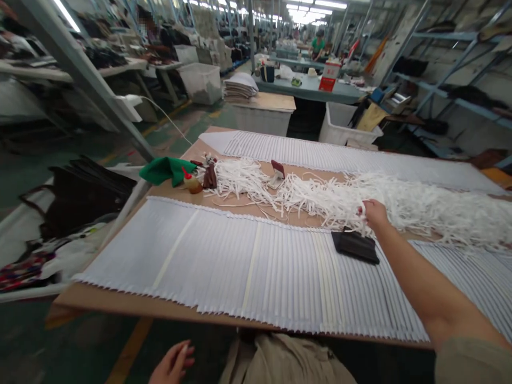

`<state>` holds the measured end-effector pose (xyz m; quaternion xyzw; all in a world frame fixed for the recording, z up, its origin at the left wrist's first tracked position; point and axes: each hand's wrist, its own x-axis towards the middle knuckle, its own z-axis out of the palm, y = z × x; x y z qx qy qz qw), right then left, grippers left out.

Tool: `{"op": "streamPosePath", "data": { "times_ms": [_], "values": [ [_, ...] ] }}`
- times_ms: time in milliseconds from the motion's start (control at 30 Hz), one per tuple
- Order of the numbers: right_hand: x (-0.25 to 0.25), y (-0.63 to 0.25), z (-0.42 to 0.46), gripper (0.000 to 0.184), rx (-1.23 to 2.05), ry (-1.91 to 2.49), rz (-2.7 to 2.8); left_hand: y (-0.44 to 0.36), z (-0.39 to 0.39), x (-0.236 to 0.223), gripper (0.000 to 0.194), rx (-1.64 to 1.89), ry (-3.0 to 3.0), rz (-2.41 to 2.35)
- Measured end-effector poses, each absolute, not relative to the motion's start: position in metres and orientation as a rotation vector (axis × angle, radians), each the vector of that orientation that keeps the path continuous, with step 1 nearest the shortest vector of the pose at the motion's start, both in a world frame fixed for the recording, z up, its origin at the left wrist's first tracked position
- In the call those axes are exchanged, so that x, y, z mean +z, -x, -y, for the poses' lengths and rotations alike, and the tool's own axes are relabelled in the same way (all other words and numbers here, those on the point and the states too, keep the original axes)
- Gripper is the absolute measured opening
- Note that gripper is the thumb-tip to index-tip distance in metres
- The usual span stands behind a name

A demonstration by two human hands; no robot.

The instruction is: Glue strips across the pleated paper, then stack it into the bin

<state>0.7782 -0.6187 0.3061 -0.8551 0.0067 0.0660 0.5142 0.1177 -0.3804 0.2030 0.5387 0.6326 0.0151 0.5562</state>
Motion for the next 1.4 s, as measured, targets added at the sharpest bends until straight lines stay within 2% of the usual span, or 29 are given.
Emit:
{"op": "streamPosePath", "data": {
  "times_ms": [133,333,367,433,500,567,667,900,967,1033,1100,1133,1167,1267,1333,1400],
  "values": [
    [0.294,-0.743,0.628,0.024,0.279,2.139,0.058,-0.154,0.390,0.216,0.055,0.061,-1.372,-1.298],
    [0.263,-0.661,0.610,0.034,0.938,2.222,0.706,-0.276,0.450,0.236,0.034,0.223,-1.457,-0.986],
    [0.262,-0.647,0.605,0.035,1.019,2.216,0.840,-0.302,0.462,0.238,0.035,0.283,-1.473,-0.916],
    [0.263,-0.621,0.597,0.036,1.169,2.150,1.072,-0.350,0.484,0.238,0.049,0.340,-1.443,-0.775],
    [0.267,-0.604,0.593,0.040,1.287,2.052,1.230,-0.386,0.502,0.236,0.053,0.236,-1.372,-0.654],
    [0.271,-0.597,0.594,0.042,1.343,1.985,1.342,-0.403,0.515,0.233,0.044,0.066,-1.283,-0.578],
    [0.271,-0.601,0.599,0.042,1.328,1.992,1.495,-0.399,0.524,0.228,0.034,-0.077,-1.233,-0.619],
    [0.248,-0.669,0.611,0.048,1.274,2.167,1.621,-0.357,0.522,0.225,0.026,-0.047,-1.287,-0.872],
    [0.246,-0.697,0.613,0.044,1.107,2.434,1.639,-0.353,0.528,0.221,0.025,-0.034,-1.242,-0.912],
    [0.251,-0.708,0.615,0.043,0.784,2.741,1.672,-0.353,0.536,0.217,0.021,-0.030,-1.186,-0.926],
    [0.261,-0.692,0.615,0.047,0.497,2.796,1.756,-0.357,0.544,0.215,0.018,-0.037,-1.136,-0.947],
    [0.267,-0.672,0.614,0.047,0.459,2.696,1.828,-0.359,0.547,0.215,0.017,-0.042,-1.112,-0.964],
    [0.272,-0.646,0.613,0.045,0.515,2.535,1.899,-0.361,0.549,0.216,0.017,-0.042,-1.085,-0.985],
    [0.280,-0.555,0.616,0.040,1.070,2.047,1.998,-0.366,0.554,0.218,0.017,0.001,-0.998,-1.014],
    [0.278,-0.514,0.623,0.037,1.179,1.932,2.020,-0.365,0.555,0.217,0.017,0.039,-0.949,-1.002],
    [0.273,-0.509,0.632,0.035,1.283,1.848,2.060,-0.361,0.556,0.214,0.018,0.039,-0.911,-0.973]
  ]
}}
